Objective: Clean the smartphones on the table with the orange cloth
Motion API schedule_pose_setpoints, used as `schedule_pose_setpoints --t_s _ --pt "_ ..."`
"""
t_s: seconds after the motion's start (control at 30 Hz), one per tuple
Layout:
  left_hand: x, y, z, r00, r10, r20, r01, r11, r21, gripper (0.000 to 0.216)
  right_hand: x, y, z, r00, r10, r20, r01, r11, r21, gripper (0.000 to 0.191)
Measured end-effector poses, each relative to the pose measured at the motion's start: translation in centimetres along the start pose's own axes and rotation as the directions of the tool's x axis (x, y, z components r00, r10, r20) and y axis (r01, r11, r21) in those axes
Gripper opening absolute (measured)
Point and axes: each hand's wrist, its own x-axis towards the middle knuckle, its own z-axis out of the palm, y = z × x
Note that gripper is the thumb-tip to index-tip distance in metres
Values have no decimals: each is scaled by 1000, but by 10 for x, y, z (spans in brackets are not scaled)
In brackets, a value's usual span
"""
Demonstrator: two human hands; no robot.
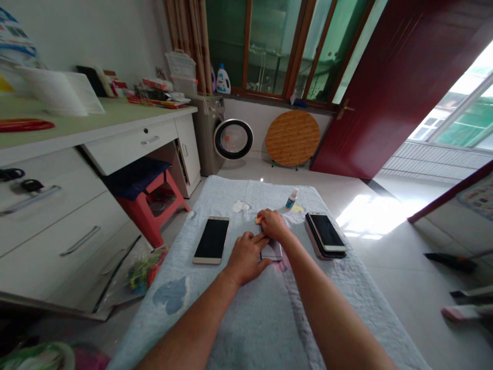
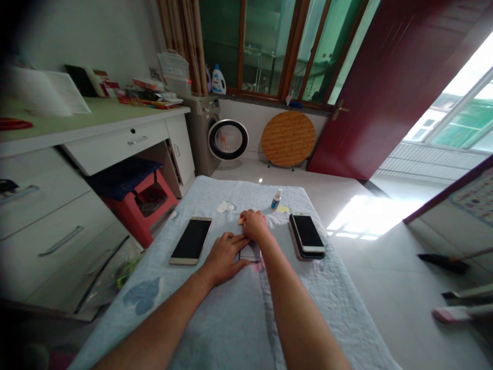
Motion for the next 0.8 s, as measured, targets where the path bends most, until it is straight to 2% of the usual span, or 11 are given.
schedule_pose_setpoints --t_s 0.33,0.57,0.8 --pt "1 -5 7 1000 -8 -23 8 1000 -1 56 -16 34 -7 990 123 -75 -118 991 58 28" --pt "2 -7 8 999 44 -25 -45 999 -30 54 -52 28 -5 979 157 -127 -142 983 120 25" --pt "2 -11 15 997 51 -56 -53 998 -34 53 -92 20 -3 981 147 -123 -122 974 191 21"
